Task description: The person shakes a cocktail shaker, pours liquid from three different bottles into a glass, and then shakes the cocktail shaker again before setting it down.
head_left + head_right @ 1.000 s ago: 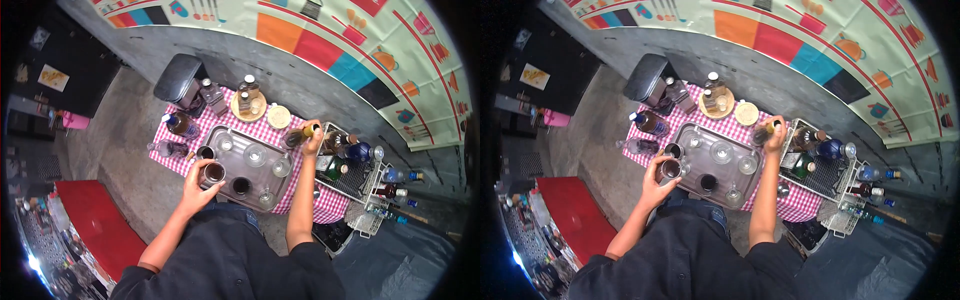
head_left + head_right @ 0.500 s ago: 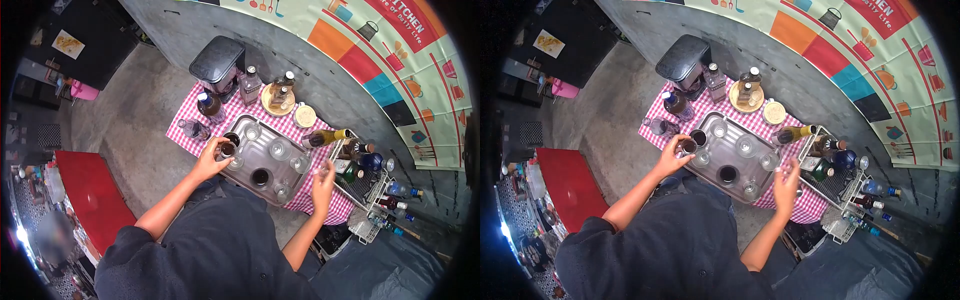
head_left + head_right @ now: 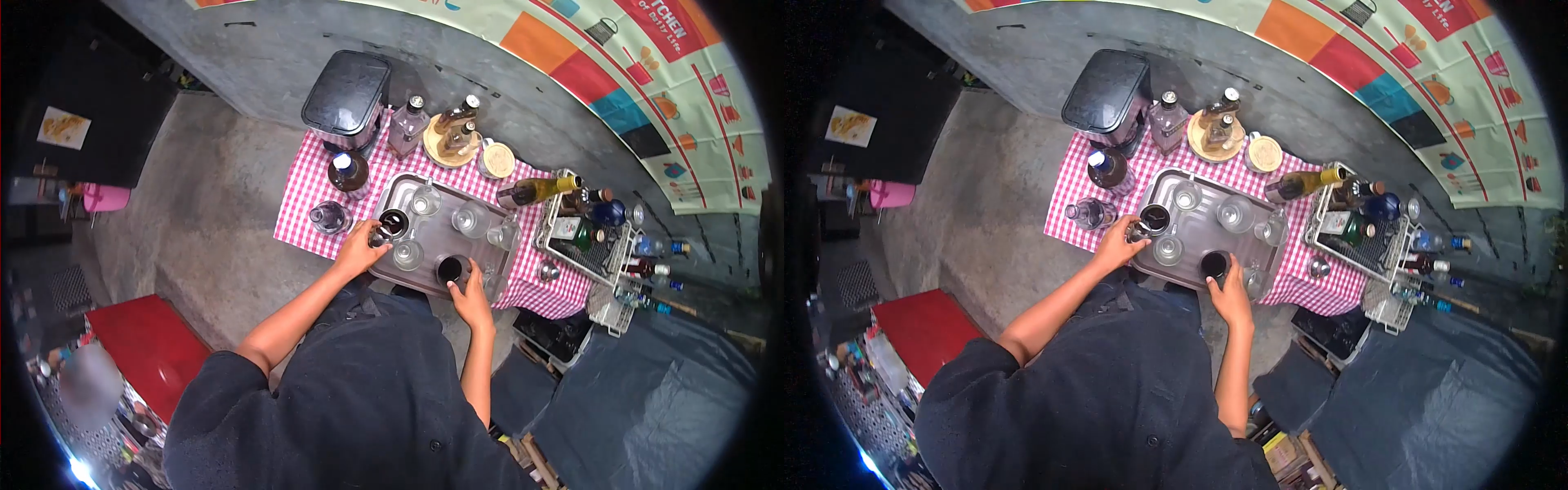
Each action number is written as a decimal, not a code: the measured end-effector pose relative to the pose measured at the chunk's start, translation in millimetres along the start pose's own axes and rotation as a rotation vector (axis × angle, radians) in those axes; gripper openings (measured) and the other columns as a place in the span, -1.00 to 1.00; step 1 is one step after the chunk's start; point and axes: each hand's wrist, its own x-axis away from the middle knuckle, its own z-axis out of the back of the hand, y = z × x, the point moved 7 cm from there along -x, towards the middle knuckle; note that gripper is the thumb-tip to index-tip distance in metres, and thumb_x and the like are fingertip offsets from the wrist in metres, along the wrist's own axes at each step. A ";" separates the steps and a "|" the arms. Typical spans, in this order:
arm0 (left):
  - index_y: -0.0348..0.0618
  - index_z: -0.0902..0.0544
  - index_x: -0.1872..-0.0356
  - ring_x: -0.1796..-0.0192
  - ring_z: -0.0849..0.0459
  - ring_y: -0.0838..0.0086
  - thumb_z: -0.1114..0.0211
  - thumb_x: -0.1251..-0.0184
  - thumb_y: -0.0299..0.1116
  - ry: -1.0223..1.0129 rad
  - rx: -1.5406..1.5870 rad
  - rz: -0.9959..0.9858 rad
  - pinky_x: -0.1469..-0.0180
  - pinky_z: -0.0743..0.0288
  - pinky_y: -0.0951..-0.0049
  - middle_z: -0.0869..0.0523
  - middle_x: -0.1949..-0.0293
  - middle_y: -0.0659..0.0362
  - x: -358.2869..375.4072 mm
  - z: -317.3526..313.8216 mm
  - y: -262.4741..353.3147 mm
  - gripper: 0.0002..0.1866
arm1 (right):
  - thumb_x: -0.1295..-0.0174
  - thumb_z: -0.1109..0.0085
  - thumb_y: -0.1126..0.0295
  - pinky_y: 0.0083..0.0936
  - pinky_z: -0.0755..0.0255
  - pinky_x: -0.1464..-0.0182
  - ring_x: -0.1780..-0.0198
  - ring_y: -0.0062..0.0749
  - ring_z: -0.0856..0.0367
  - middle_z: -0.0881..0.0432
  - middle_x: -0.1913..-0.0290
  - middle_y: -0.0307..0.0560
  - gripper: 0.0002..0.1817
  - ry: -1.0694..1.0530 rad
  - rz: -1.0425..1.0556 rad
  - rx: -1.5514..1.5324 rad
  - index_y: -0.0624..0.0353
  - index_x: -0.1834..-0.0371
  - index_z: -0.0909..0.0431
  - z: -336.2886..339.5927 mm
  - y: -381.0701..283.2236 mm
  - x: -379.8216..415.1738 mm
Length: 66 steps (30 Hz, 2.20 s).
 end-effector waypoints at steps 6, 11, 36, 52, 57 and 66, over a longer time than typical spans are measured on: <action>-0.31 -0.56 -0.08 -0.07 -0.69 0.10 -0.55 -0.07 -0.17 -0.040 -0.062 -0.009 -0.13 -0.55 0.22 -0.69 0.01 -0.09 -13.3 2.8 5.9 -0.40 | -0.30 -0.23 0.27 -0.19 -0.25 -0.42 -0.47 0.15 -0.25 -0.19 -0.47 0.29 -0.17 0.083 -0.016 0.021 0.31 -0.52 0.01 -10.8 -3.0 18.1; -0.36 -0.57 -0.01 0.00 -0.70 0.07 -0.57 -0.02 -0.12 -0.062 -0.128 -0.060 -0.04 -0.56 0.19 -0.72 0.10 -0.12 -24.0 3.4 11.3 -0.37 | -0.31 -0.22 0.26 -0.19 -0.23 -0.44 -0.48 0.15 -0.23 -0.18 -0.47 0.29 -0.16 0.140 -0.099 -0.039 0.29 -0.54 0.04 -22.8 5.2 32.2; -0.22 -0.39 -0.14 -0.04 -0.64 0.47 -0.47 -0.11 -0.65 -0.041 0.354 -0.150 -0.04 -0.59 0.48 -0.60 -0.03 0.08 4.4 14.4 42.0 -0.42 | -0.29 -0.23 0.30 -0.24 -0.43 -0.27 -0.21 -0.08 -0.57 -0.35 -0.36 0.23 -0.23 0.408 0.087 -0.080 0.30 -0.49 -0.08 107.9 0.3 -17.1; -0.19 -0.41 -0.16 -0.10 -0.60 0.48 -0.44 -0.08 -0.72 0.118 0.396 -0.112 -0.16 -0.55 0.46 -0.55 -0.05 0.14 35.4 -32.5 109.7 -0.40 | -0.12 -0.44 0.30 -0.24 -0.45 -0.29 -0.34 -0.07 -0.48 -0.38 -0.38 0.19 -0.16 0.502 0.535 -0.303 0.21 -0.45 -0.20 244.1 -7.7 -140.9; -0.22 -0.41 -0.15 -0.15 -0.61 0.41 -0.48 -0.05 -0.69 0.195 0.430 -0.064 -0.22 -0.54 0.40 -0.52 -0.07 0.10 48.0 -38.4 113.0 -0.38 | -0.05 -0.51 0.32 -0.28 -0.45 -0.29 -0.29 -0.17 -0.55 -0.53 -0.26 0.08 -0.27 0.437 0.617 -0.384 0.16 -0.30 -0.37 237.6 -17.2 -173.7; -0.21 -0.40 -0.16 -0.14 -0.58 0.47 -0.45 -0.05 -0.73 0.218 0.440 -0.028 -0.19 -0.55 0.45 -0.50 -0.11 0.14 49.8 -46.1 113.4 -0.38 | -0.17 -0.25 0.63 -0.43 -0.54 -0.17 -0.10 -0.30 -0.69 -0.71 0.02 0.02 -0.67 0.318 0.700 -0.800 0.33 -0.04 -0.55 209.5 -16.5 -209.6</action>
